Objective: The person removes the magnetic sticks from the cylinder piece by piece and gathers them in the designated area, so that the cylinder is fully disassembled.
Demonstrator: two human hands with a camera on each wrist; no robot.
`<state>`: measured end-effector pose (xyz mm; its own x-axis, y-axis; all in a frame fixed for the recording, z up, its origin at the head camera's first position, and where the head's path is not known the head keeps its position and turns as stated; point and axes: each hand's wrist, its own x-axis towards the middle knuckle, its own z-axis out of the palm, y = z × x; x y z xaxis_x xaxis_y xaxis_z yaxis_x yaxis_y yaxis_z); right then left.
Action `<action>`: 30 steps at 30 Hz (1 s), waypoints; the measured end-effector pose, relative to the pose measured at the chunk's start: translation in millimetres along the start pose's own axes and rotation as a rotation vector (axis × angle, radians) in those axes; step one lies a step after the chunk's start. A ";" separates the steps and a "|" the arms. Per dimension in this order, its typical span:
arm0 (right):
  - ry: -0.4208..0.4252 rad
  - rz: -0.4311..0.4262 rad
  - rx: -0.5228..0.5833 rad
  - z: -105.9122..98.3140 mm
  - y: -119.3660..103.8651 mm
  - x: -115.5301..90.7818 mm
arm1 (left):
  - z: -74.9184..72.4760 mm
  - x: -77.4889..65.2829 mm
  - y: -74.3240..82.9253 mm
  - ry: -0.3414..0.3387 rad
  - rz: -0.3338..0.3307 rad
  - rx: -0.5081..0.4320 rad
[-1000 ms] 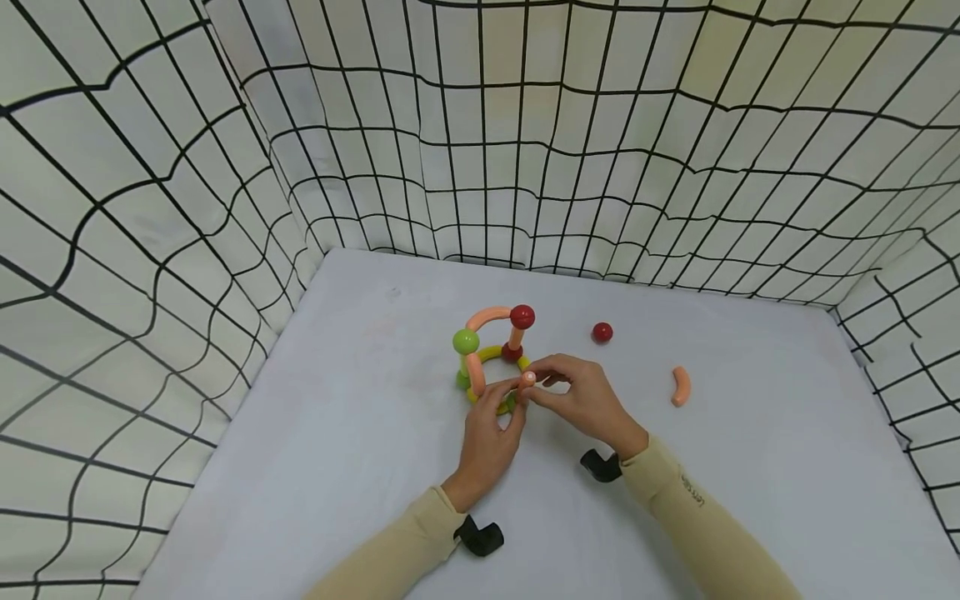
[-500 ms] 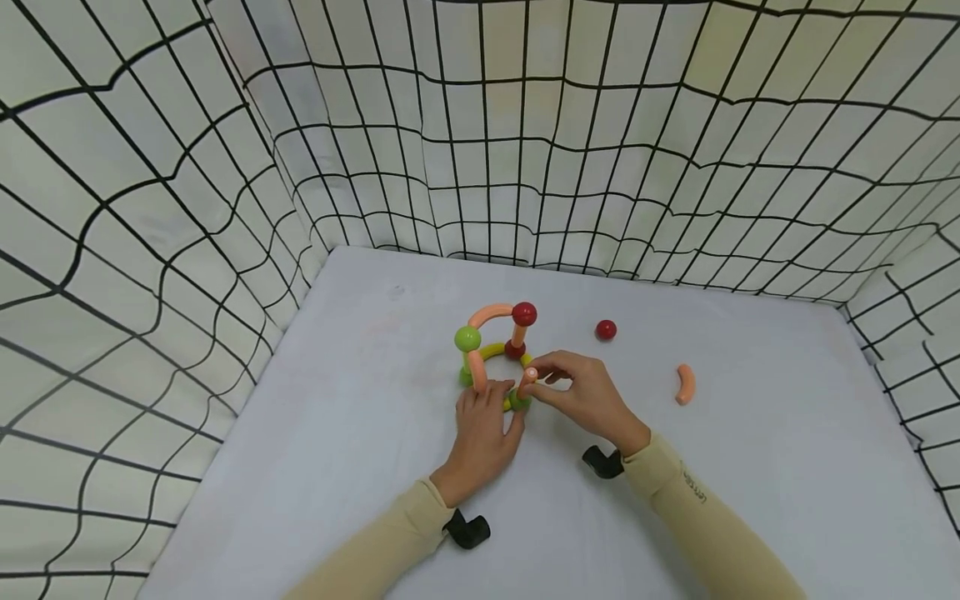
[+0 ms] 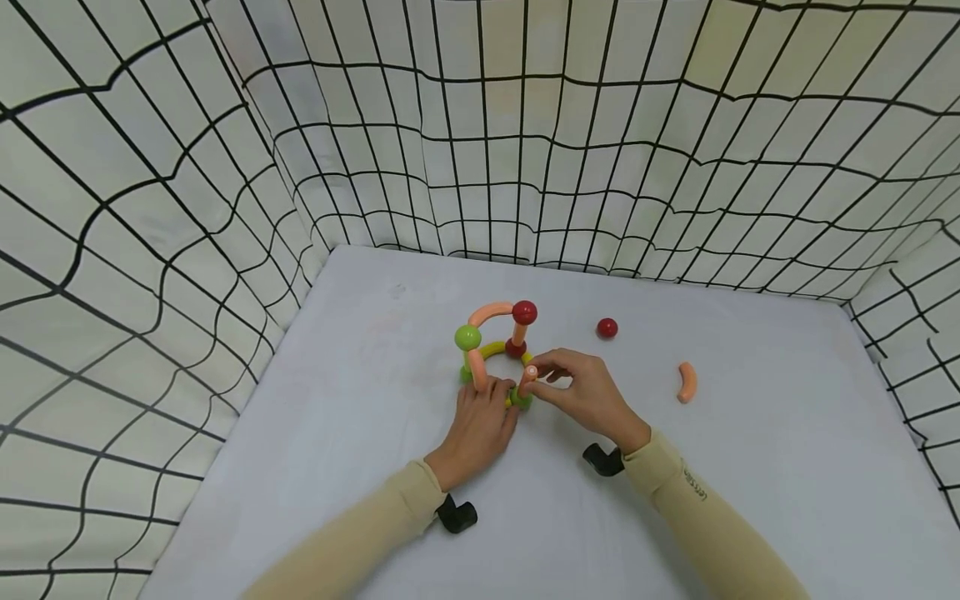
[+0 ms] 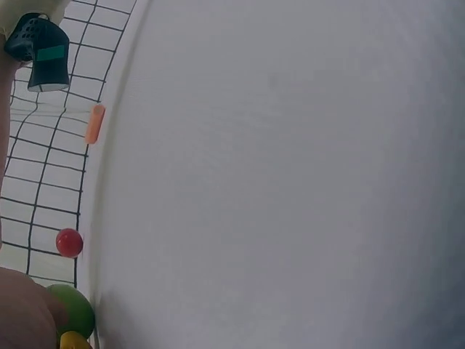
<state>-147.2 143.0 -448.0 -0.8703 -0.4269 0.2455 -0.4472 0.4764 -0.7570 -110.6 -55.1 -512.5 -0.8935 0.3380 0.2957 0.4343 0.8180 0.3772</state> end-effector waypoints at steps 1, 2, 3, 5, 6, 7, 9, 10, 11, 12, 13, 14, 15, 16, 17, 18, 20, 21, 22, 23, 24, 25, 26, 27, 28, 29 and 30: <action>0.001 0.000 0.001 -0.1 0.1 0.1 | 0.0 0.9 -0.1 -0.002 0.002 -0.001; 0.003 -0.001 0.001 -0.3 0.0 0.2 | 0.1 1.7 -0.2 0.001 0.007 0.000; 0.002 -0.001 0.004 -0.3 -0.1 0.3 | -0.1 2.4 -0.2 0.005 0.013 0.003; 0.002 -0.001 0.007 -0.1 0.1 0.5 | -0.1 3.7 -0.3 0.017 0.027 0.014; 0.001 0.002 0.011 0.0 0.1 0.6 | -0.2 4.4 -0.3 0.022 0.037 0.028; 0.001 0.002 0.010 0.1 0.1 0.7 | -0.1 5.0 -0.4 0.029 0.049 0.048; 0.000 0.002 0.008 0.4 0.0 0.9 | -0.1 5.9 -0.6 0.041 0.071 0.092; 0.002 0.001 0.002 0.5 -0.2 0.9 | 0.0 6.3 -0.8 0.046 0.083 0.114; 0.004 -0.001 -0.003 0.5 -0.4 1.0 | 0.2 6.6 -0.9 0.049 0.091 0.132; 0.007 -0.003 -0.009 0.7 -0.6 1.2 | 0.3 6.8 -1.1 0.053 0.101 0.146; 0.009 -0.008 -0.016 0.7 -0.8 1.4 | 0.5 6.9 -1.3 0.055 0.108 0.152; 0.013 -0.013 -0.021 0.9 -0.7 1.5 | 0.7 7.0 -1.5 0.055 0.116 0.154; 0.016 -0.020 -0.027 1.1 -0.3 1.7 | 0.8 7.0 -1.6 0.056 0.122 0.155; 0.019 -0.024 -0.030 1.3 -0.7 2.0 | 0.8 6.9 -2.0 0.058 0.130 0.154; 0.021 -0.027 -0.030 1.3 -1.2 2.4 | 0.8 6.8 -2.3 0.060 0.136 0.153; 0.022 -0.031 -0.030 1.4 -1.3 2.7 | 0.9 6.8 -2.6 0.064 0.143 0.151; 0.024 -0.037 -0.028 1.6 -1.9 3.2 | 1.2 6.7 -3.3 0.073 0.153 0.156; 0.024 -0.035 -0.025 1.5 -2.6 3.4 | 1.1 6.7 -3.5 0.078 0.157 0.155; 0.025 -0.033 -0.023 1.4 -3.5 3.5 | 1.4 6.7 -4.0 0.085 0.161 0.155; 0.026 -0.034 -0.024 1.6 -3.8 3.6 | 1.6 6.6 -4.3 0.089 0.162 0.154; 0.027 -0.034 -0.025 1.8 -4.0 3.6 | 1.8 6.7 -4.7 0.092 0.164 0.152; 0.029 -0.034 -0.027 2.1 -4.5 3.6 | 1.8 6.6 -4.9 0.090 0.164 0.152; 0.031 -0.032 -0.030 2.3 -4.8 3.6 | 1.9 6.7 -5.2 0.091 0.166 0.150; 0.032 -0.031 -0.032 2.6 -4.7 3.7 | 1.9 6.6 -5.5 0.090 0.167 0.146; 0.033 -0.032 -0.035 2.8 -4.6 3.8 | 2.1 6.7 -5.8 0.089 0.169 0.146; 0.035 -0.033 -0.037 3.0 -4.5 4.0 | 1.9 6.7 -5.8 0.084 0.168 0.143; 0.036 -0.031 -0.040 3.1 -4.5 4.1 | 1.8 6.7 -5.9 0.084 0.170 0.146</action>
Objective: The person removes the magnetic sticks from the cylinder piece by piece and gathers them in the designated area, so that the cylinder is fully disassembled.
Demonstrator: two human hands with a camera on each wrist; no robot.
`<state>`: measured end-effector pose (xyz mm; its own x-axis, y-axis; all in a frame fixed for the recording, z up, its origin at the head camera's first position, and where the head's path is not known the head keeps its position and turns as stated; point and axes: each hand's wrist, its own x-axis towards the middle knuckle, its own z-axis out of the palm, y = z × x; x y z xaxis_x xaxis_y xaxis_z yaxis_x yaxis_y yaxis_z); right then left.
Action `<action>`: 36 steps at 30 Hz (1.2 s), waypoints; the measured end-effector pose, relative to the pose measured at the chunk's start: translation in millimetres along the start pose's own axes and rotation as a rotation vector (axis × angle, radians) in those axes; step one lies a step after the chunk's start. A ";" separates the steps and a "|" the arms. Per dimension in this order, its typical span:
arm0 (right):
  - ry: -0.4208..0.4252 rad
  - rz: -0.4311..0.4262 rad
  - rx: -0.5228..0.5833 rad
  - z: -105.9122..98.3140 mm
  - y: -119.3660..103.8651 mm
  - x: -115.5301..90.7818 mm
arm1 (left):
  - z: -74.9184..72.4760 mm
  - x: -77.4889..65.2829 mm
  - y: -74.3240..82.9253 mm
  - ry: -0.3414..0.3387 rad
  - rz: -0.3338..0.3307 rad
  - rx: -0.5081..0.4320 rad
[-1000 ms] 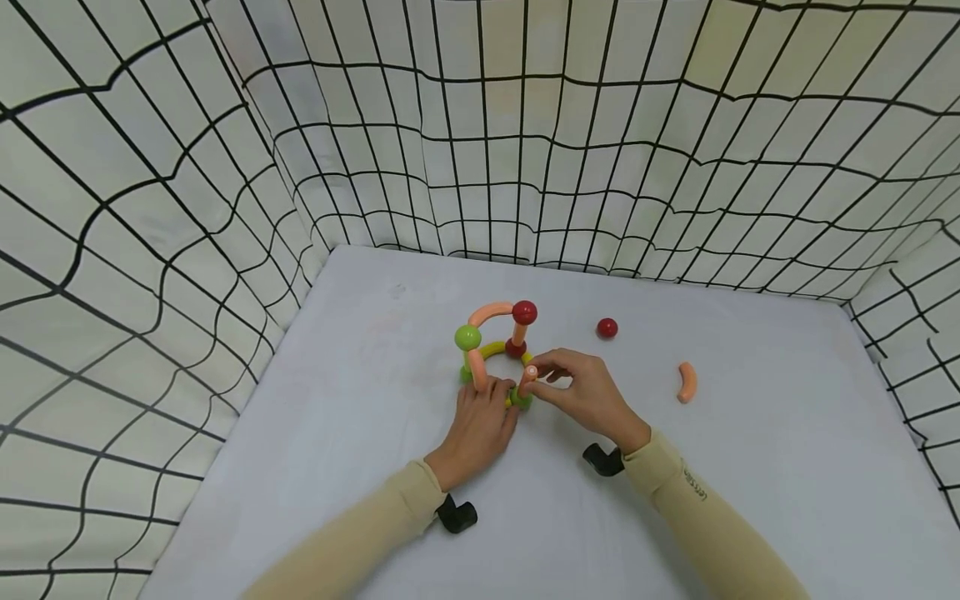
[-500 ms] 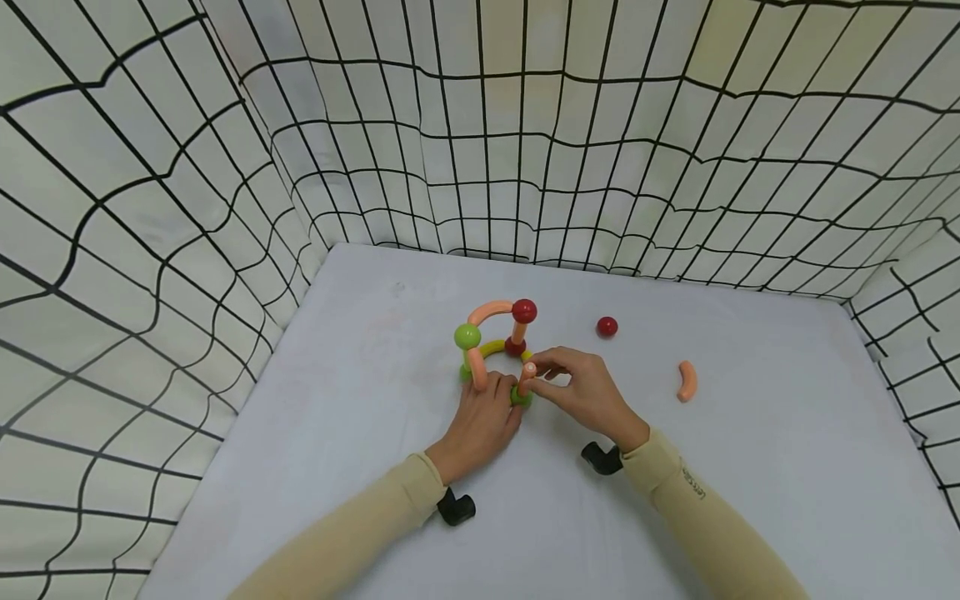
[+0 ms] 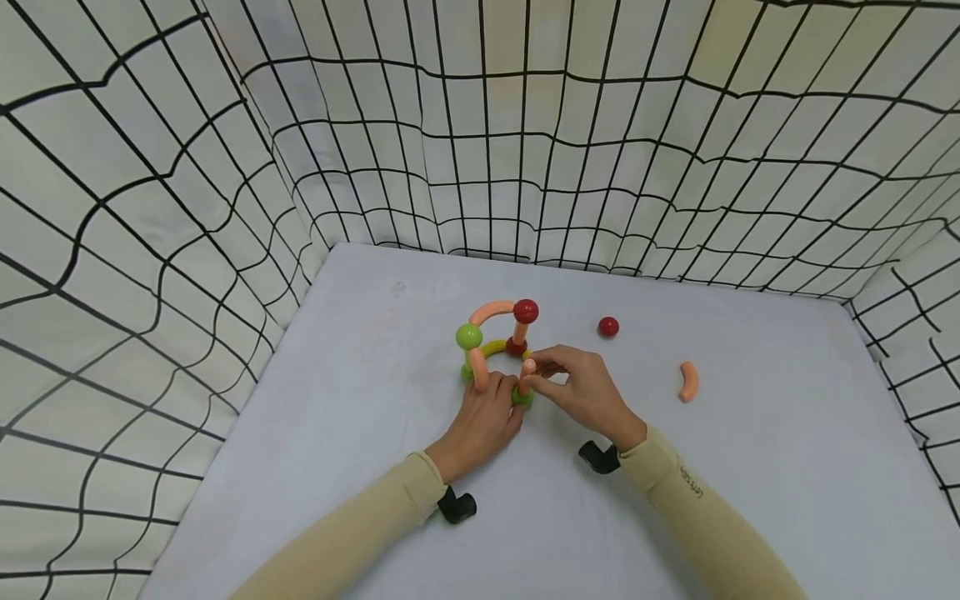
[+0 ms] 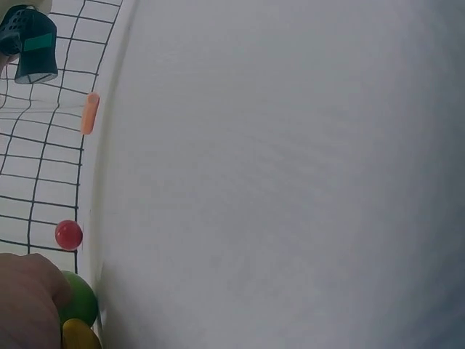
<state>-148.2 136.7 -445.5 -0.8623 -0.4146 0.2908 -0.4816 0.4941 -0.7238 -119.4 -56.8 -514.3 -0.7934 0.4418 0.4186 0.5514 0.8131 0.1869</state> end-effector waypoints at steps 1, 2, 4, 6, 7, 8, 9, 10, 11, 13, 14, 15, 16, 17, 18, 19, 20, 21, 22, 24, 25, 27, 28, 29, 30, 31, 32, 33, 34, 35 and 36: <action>0.001 0.001 -0.001 -0.1 0.0 0.1 | -0.2 0.1 0.1 0.001 0.004 0.004; 0.003 0.004 -0.004 -0.2 -0.1 0.2 | -0.2 0.2 0.0 0.002 0.006 0.005; 0.007 0.013 -0.006 -0.2 -0.4 0.4 | -0.7 0.3 0.3 0.003 0.012 0.010; 0.012 0.023 -0.009 0.0 -0.9 0.5 | -0.5 0.3 0.2 0.010 0.018 0.025; 0.014 0.030 -0.010 0.1 -1.0 0.4 | -0.4 0.3 0.3 0.010 0.020 0.029; 0.017 0.037 -0.011 0.3 -1.0 0.4 | -0.3 0.4 0.3 0.010 0.021 0.032; 0.020 0.045 -0.011 0.4 -1.2 0.6 | -0.4 0.4 0.4 0.010 0.022 0.038; 0.023 0.052 -0.013 0.4 -1.4 0.8 | -0.5 0.5 0.4 0.011 0.022 0.040; 0.027 0.059 -0.014 0.4 -1.7 1.0 | -0.3 0.8 0.2 0.014 0.021 0.042; 0.032 0.075 -0.010 0.1 -2.3 1.5 | -1.0 1.2 0.2 0.015 0.017 0.036; 0.034 0.081 -0.006 0.0 -2.6 1.7 | -1.0 1.3 0.0 0.016 0.016 0.036; 0.036 0.087 -0.005 -0.2 -2.9 1.9 | -1.2 1.5 0.0 0.017 0.016 0.036; 0.037 0.090 -0.003 -0.3 -2.9 2.1 | -1.2 1.6 -0.1 0.017 0.015 0.034; 0.038 0.095 0.000 -0.4 -2.8 2.1 | -1.3 1.8 -0.2 0.016 0.015 0.035; 0.040 0.099 0.002 -0.4 -2.6 2.1 | -1.5 1.9 -0.1 0.011 0.014 0.038; 0.044 0.101 0.003 -0.4 -2.4 2.0 | -1.5 1.9 0.0 0.007 0.014 0.043; 0.050 0.106 0.002 -0.3 -2.0 1.7 | -1.6 1.9 0.1 0.004 0.017 0.047; 0.057 0.109 0.000 -0.2 -1.6 1.3 | -1.8 2.0 0.2 0.001 0.019 0.050; 0.062 0.114 0.001 -0.1 -1.2 1.1 | -1.8 2.2 0.2 0.001 0.020 0.052; 0.072 0.124 -0.002 0.3 -0.5 0.8 | -2.0 2.3 0.2 -0.002 0.021 0.059; 0.075 0.129 -0.003 0.5 -0.2 0.5 | -2.0 2.4 0.2 -0.001 0.020 0.059; 0.078 0.137 0.001 0.7 0.2 0.0 | -2.4 2.4 0.4 -0.008 0.012 0.054; 0.078 0.143 0.006 0.8 0.2 -0.2 | -2.5 2.3 0.5 -0.012 0.007 0.051; 0.079 0.147 0.009 1.0 0.3 -0.5 | -2.6 2.3 0.7 -0.018 0.002 0.050; 0.081 0.150 0.015 1.2 0.4 -0.9 | -2.7 2.2 0.8 -0.022 -0.003 0.047; 0.084 0.153 0.021 1.4 0.5 -1.4 | -2.7 2.2 0.9 -0.025 -0.006 0.044; 0.089 0.154 0.025 1.6 0.7 -1.8 | -2.7 2.3 1.0 -0.031 -0.008 0.044; 0.095 0.155 0.031 1.9 1.0 -2.4 | -2.7 2.4 1.0 -0.033 -0.009 0.043; 0.099 0.156 0.035 2.4 1.2 -2.7 | -2.6 2.2 0.9 -0.034 -0.010 0.042; 0.104 0.153 0.040 2.8 1.4 -3.0 | -2.6 1.9 0.8 -0.033 -0.011 0.041; 0.109 0.151 0.046 3.2 1.3 -3.2 | -3.0 1.8 0.9 -0.031 -0.012 0.039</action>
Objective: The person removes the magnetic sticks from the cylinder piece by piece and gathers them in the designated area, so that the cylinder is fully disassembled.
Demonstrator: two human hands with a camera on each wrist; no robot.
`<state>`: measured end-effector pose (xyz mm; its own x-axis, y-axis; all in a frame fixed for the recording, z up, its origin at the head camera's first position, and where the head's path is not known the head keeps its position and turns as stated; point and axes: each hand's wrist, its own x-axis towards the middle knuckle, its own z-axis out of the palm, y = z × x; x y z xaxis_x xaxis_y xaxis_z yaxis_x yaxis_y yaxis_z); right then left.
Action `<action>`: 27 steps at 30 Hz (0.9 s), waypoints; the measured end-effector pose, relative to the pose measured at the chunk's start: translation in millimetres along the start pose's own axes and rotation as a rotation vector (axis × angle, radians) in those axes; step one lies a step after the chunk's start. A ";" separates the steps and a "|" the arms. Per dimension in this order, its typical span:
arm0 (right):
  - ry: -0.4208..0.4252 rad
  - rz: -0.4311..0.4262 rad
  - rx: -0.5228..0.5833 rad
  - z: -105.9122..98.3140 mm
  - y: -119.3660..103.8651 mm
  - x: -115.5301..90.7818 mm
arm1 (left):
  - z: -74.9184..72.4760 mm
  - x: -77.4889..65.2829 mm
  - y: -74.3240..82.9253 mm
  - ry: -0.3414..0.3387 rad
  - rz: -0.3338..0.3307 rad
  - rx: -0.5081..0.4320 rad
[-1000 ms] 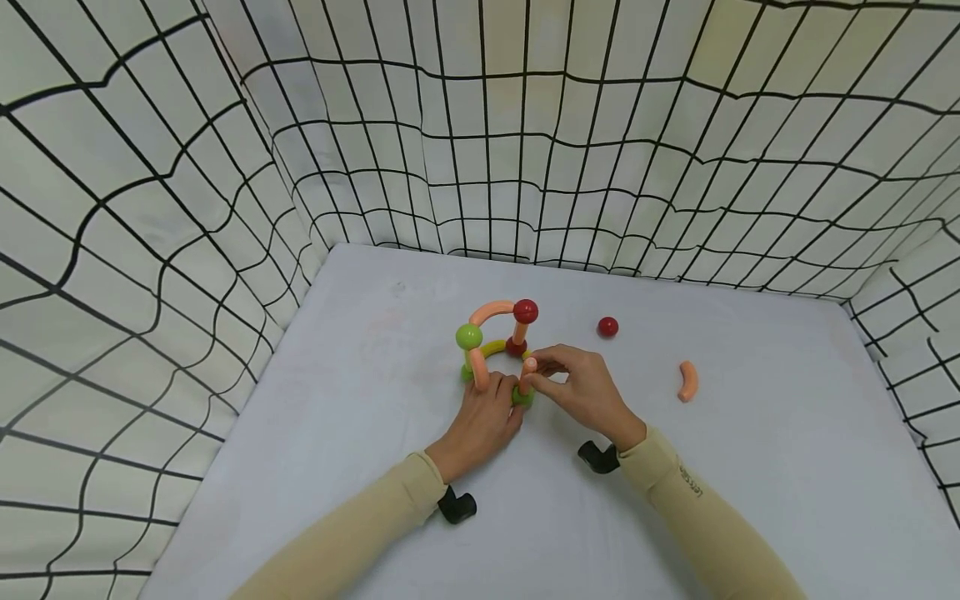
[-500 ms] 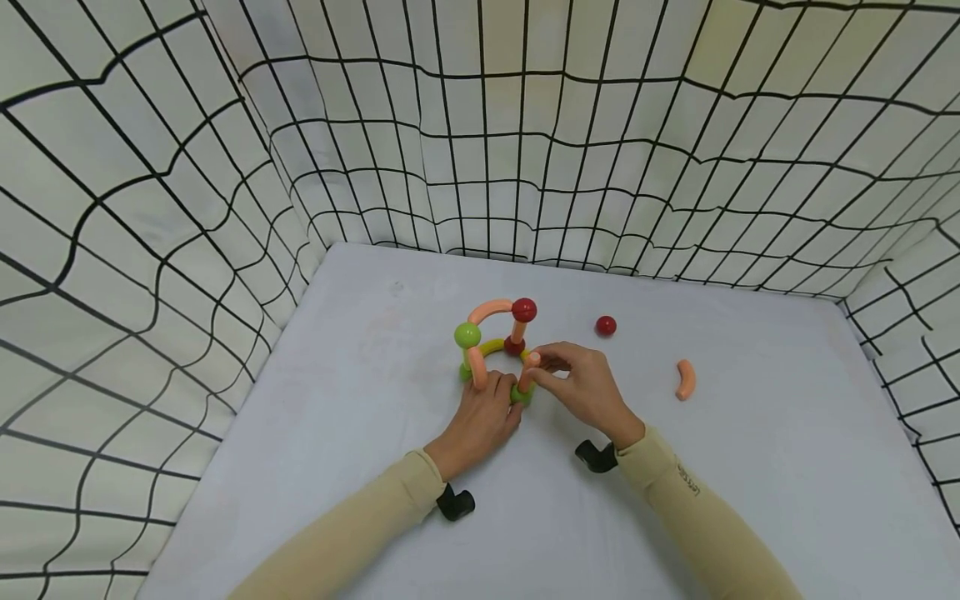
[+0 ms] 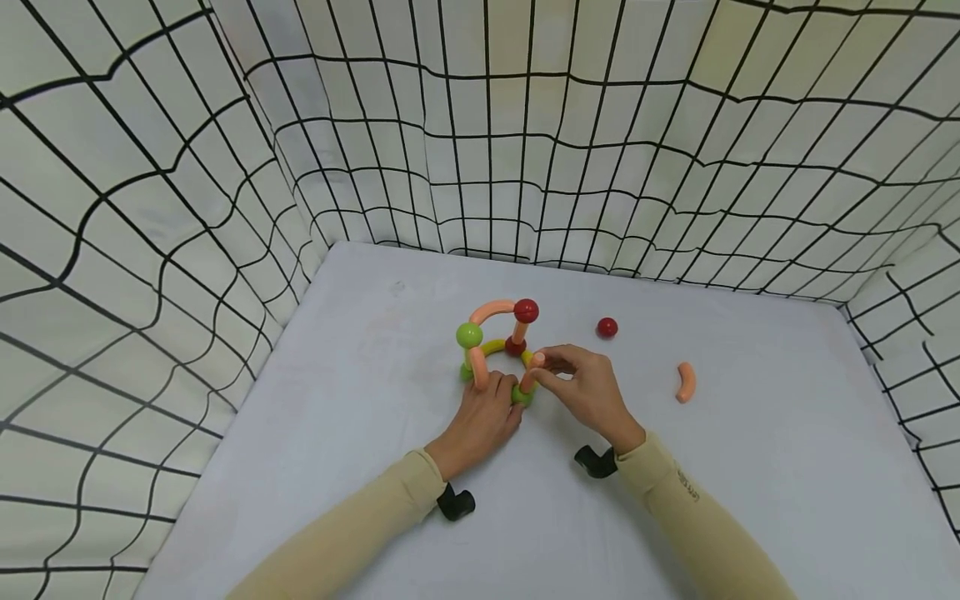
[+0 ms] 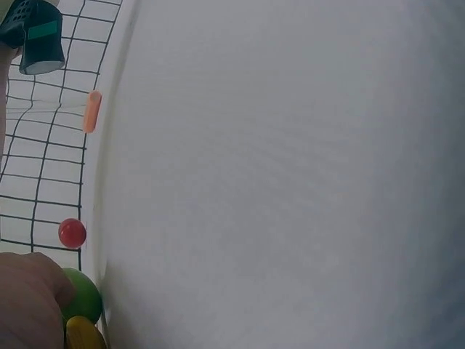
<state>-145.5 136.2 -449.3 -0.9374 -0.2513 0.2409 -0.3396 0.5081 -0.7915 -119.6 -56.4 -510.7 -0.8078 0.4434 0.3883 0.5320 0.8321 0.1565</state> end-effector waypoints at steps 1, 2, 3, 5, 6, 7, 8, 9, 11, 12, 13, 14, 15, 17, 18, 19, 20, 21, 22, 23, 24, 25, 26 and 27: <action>0.006 0.001 0.004 0.0 0.2 -0.5 | 0.0 0.2 0.1 0.000 0.002 -0.002; 0.011 0.001 0.007 0.0 0.3 -1.0 | 0.1 0.3 0.2 0.000 0.003 -0.004; 0.015 0.002 0.012 0.1 0.3 -1.3 | 0.0 0.5 0.4 0.002 0.005 -0.006; 0.019 0.007 0.021 0.4 0.0 -1.5 | 0.2 0.5 0.5 0.004 0.009 -0.005; 0.017 0.010 0.022 0.5 -0.2 -1.5 | 0.3 0.5 0.4 0.004 0.011 -0.005; 0.014 0.013 0.021 0.7 0.0 -1.4 | 0.7 0.3 0.2 0.003 0.014 -0.004; 0.011 0.016 0.019 0.8 -0.3 -1.2 | 0.8 0.3 0.0 0.004 0.015 -0.003; 0.017 0.016 0.023 0.6 -0.8 -1.0 | 0.8 0.2 -0.2 0.003 0.018 -0.002; 0.054 0.010 0.030 -1.4 -3.5 -0.1 | 0.9 0.1 -1.0 0.004 0.021 -0.005; 0.078 -0.003 0.026 -2.8 -5.7 0.6 | 1.2 0.3 -1.6 0.005 0.022 -0.007; 0.102 -0.025 0.023 -5.0 -8.4 1.3 | 1.1 0.9 -1.6 0.007 0.023 -0.008; 0.122 -0.046 0.018 -7.3 -11.4 2.0 | 1.0 1.6 -1.8 0.009 0.018 -0.012; 0.141 -0.069 0.013 -9.4 -14.3 2.8 | 0.7 1.9 -1.8 0.005 0.010 -0.020; 0.144 -0.099 -0.003 -12.5 -18.7 4.3 | 0.0 2.3 -1.8 -0.008 -0.007 -0.033; 0.132 -0.100 -0.005 -13.5 -19.5 4.6 | -0.4 2.6 -1.7 -0.018 -0.015 -0.041; 0.118 -0.091 -0.001 -14.0 -19.3 4.4 | -0.9 2.7 -1.5 -0.030 -0.022 -0.049; 0.104 -0.071 0.009 -14.4 -18.4 4.0 | -1.1 2.6 -1.3 -0.044 -0.027 -0.056; 0.094 -0.045 0.024 -14.9 -16.9 3.2 | -1.5 2.4 -0.9 -0.059 -0.029 -0.061; 0.087 -0.016 0.037 -15.5 -14.9 2.3 | -1.6 2.6 -0.7 -0.070 -0.027 -0.062; 0.081 0.014 0.050 -16.6 -13.2 1.4 | -1.7 2.7 -0.3 -0.078 -0.027 -0.066; 0.077 0.042 0.059 -17.7 -10.9 0.6 | -2.0 2.7 0.0 -0.084 -0.025 -0.067; 0.070 0.070 0.070 -19.0 -8.6 0.2 | -2.5 2.7 0.4 -0.090 -0.026 -0.066; 0.061 0.096 0.084 -20.7 -6.7 -0.3 | -3.0 2.5 0.8 -0.093 -0.028 -0.068; 0.051 0.122 0.096 -22.6 -4.8 -0.7 | -3.6 2.4 1.2 -0.093 -0.031 -0.075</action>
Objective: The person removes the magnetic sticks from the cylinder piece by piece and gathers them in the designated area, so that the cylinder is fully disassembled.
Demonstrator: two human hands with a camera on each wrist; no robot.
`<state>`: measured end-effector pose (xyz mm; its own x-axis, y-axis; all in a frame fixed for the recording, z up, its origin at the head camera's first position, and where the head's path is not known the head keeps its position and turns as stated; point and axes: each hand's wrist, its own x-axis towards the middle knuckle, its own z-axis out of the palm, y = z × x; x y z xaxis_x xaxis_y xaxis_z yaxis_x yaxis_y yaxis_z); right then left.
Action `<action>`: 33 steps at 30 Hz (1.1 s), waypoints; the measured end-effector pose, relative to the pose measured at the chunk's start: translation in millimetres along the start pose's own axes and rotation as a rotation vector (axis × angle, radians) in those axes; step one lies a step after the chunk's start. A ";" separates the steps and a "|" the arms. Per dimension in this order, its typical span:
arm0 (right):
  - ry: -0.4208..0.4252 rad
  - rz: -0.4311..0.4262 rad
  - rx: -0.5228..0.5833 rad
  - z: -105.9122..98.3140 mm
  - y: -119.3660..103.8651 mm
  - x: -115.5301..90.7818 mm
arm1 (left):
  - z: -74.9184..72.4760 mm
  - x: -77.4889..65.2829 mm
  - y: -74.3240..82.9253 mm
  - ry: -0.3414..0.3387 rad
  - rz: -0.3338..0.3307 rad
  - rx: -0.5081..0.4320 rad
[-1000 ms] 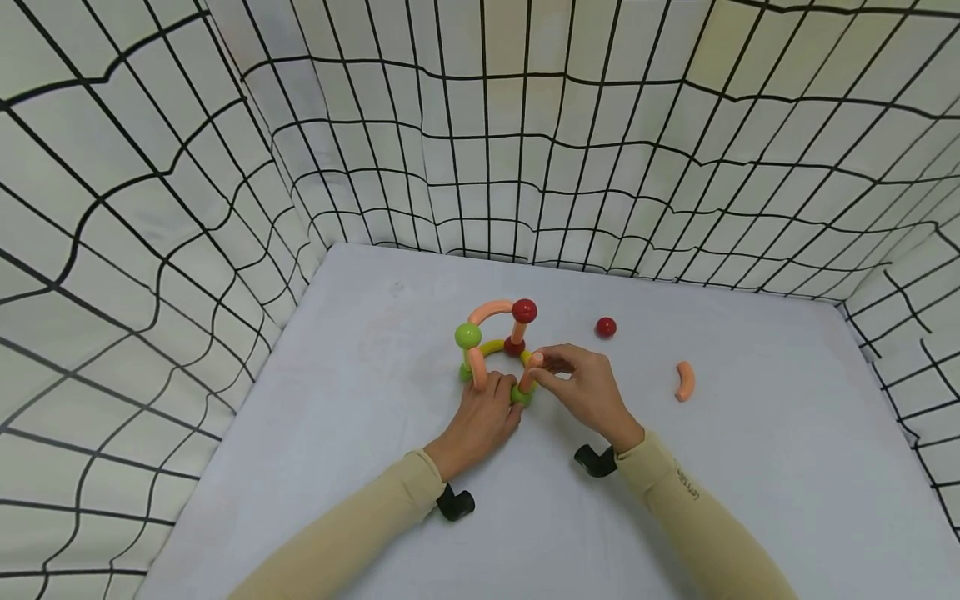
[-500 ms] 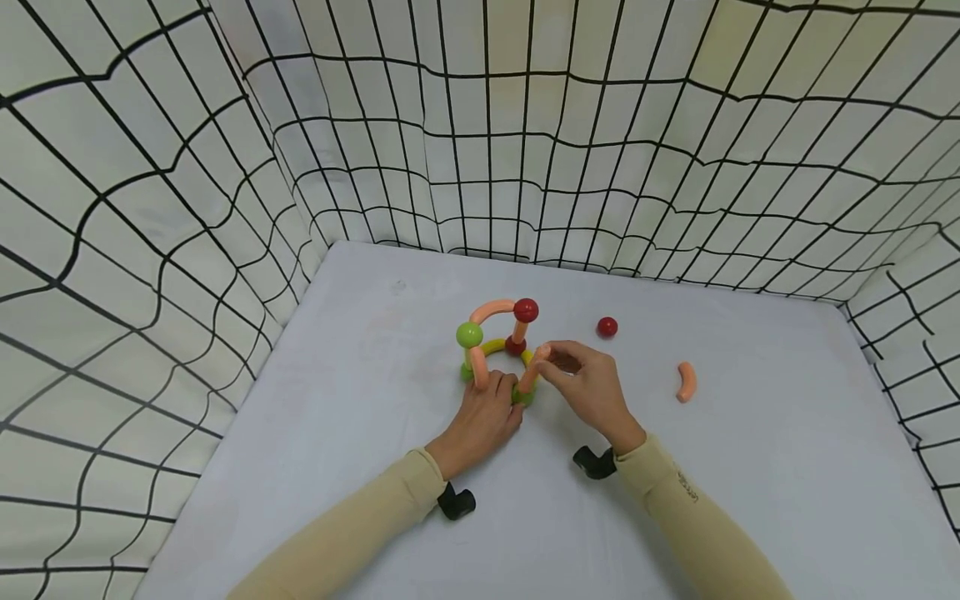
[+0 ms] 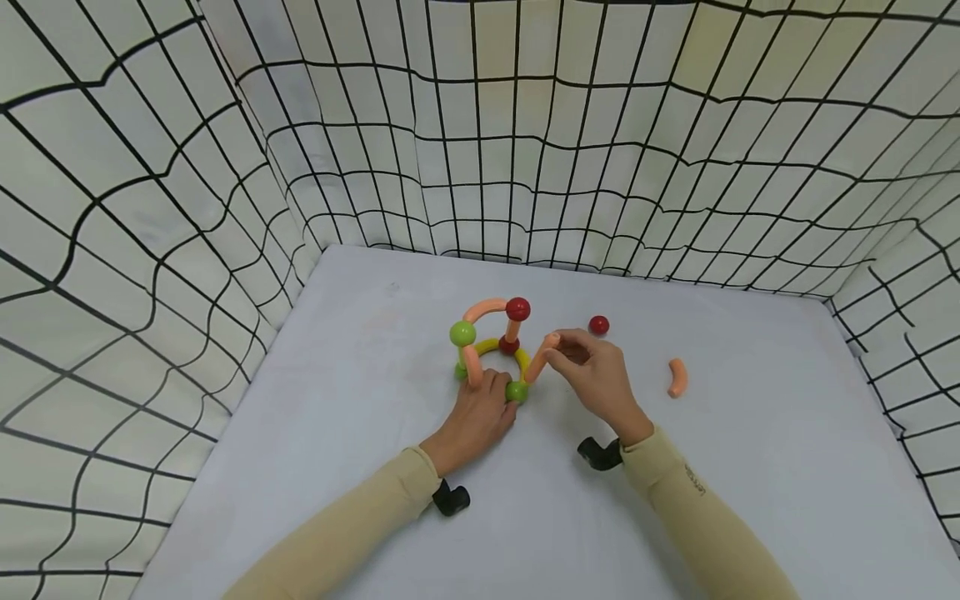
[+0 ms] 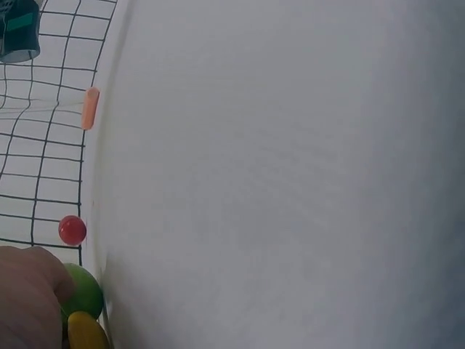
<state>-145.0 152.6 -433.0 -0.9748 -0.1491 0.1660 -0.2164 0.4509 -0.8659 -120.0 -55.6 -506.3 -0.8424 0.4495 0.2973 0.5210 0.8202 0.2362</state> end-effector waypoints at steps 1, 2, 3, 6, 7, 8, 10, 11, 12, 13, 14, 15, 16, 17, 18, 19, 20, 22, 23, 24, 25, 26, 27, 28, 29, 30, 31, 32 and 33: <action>-0.008 0.021 0.005 -2.2 2.2 0.4 | -0.5 -0.1 0.2 -0.002 -0.004 -0.007; -0.017 0.039 0.013 -4.6 4.2 0.4 | -1.1 -0.2 0.4 -0.001 -0.007 -0.016; -0.026 0.055 0.023 -7.1 6.6 0.3 | -1.6 -0.4 0.4 -0.002 -0.009 -0.028; -0.048 0.093 0.059 -14.6 14.2 -0.2 | -2.1 -0.6 -0.8 -0.010 -0.012 -0.060; -0.049 0.103 0.067 -17.2 16.5 -0.8 | -1.8 -0.7 -1.3 -0.012 -0.011 -0.064; -0.049 0.116 0.077 -20.0 18.2 -1.7 | -1.6 -0.7 -1.7 -0.010 -0.006 -0.065; -0.043 0.154 0.094 -25.4 21.9 -3.1 | -1.2 -0.6 -2.4 -0.010 -0.001 -0.057; -0.038 0.171 0.095 -27.9 23.7 -3.6 | -1.2 -0.6 -2.7 -0.008 0.003 -0.050; -0.031 0.186 0.093 -30.5 25.6 -4.0 | -1.2 -0.5 -3.0 -0.006 0.007 -0.048; -0.024 0.198 0.093 -33.2 27.7 -4.2 | -1.5 -0.5 -3.1 -0.002 0.010 -0.047; -0.016 0.208 0.093 -36.0 29.8 -4.4 | -2.0 -0.5 -3.2 -0.004 0.009 -0.050; -0.009 0.218 0.093 -38.9 32.0 -4.6 | -2.5 -0.5 -3.3 -0.009 0.007 -0.055; -0.002 0.221 0.091 -42.0 34.2 -4.9 | -2.8 -0.4 -3.5 -0.016 0.004 -0.061; 0.003 0.226 0.093 -45.3 36.1 -5.5 | -3.3 0.0 -3.5 -0.018 0.002 -0.072; 0.007 0.232 0.098 -48.7 37.8 -6.3 | -3.6 0.2 -3.5 -0.022 0.000 -0.080; 0.010 0.241 0.101 -52.1 39.6 -7.0 | -3.9 0.4 -3.3 -0.033 -0.005 -0.085; 0.014 0.247 0.102 -55.5 41.3 -7.7 | -4.1 0.6 -3.2 -0.043 -0.009 -0.089; 0.016 0.257 0.103 -62.2 45.1 -9.2 | -4.3 1.0 -2.9 -0.054 -0.013 -0.091; 0.015 0.263 0.105 -65.5 46.9 -9.9 | -4.6 1.1 -2.5 -0.057 -0.014 -0.091; 0.016 0.267 0.103 -68.7 49.1 -10.4 | -4.6 0.9 -2.3 -0.064 -0.017 -0.088; 0.015 0.269 0.103 -71.9 51.2 -10.9 | -4.6 0.9 -2.1 -0.066 -0.020 -0.085; 0.018 0.272 0.108 -75.1 53.4 -11.5 | -4.5 1.0 -2.0 -0.065 -0.021 -0.080; 0.017 0.276 0.112 -78.3 55.1 -12.2 | -4.4 1.1 -1.9 -0.064 -0.021 -0.072; 0.020 0.283 0.113 -81.4 57.0 -12.9 | -4.3 1.1 -1.8 -0.062 -0.019 -0.063; 0.024 0.289 0.111 -84.3 58.4 -13.6 | -4.2 1.1 -1.8 -0.055 -0.017 -0.060; 0.029 0.297 0.107 -87.3 59.9 -14.1 | -3.8 0.9 -2.0 -0.047 -0.012 -0.052; 0.033 0.307 0.097 -90.3 61.1 -14.6 | -3.5 0.7 -2.2 -0.040 -0.005 -0.041; 0.040 0.323 0.086 -93.3 62.0 -15.2 | -3.1 0.5 -2.6 -0.031 0.003 -0.034; 0.043 0.338 0.072 -96.5 62.8 -15.6 | -3.0 0.2 -2.8 -0.023 0.011 -0.025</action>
<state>-148.6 268.2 -444.5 -0.9924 0.0359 -0.1180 0.1223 0.4050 -0.9061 -121.2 -58.9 -504.1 -0.8391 0.4670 0.2789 0.5337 0.8059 0.2562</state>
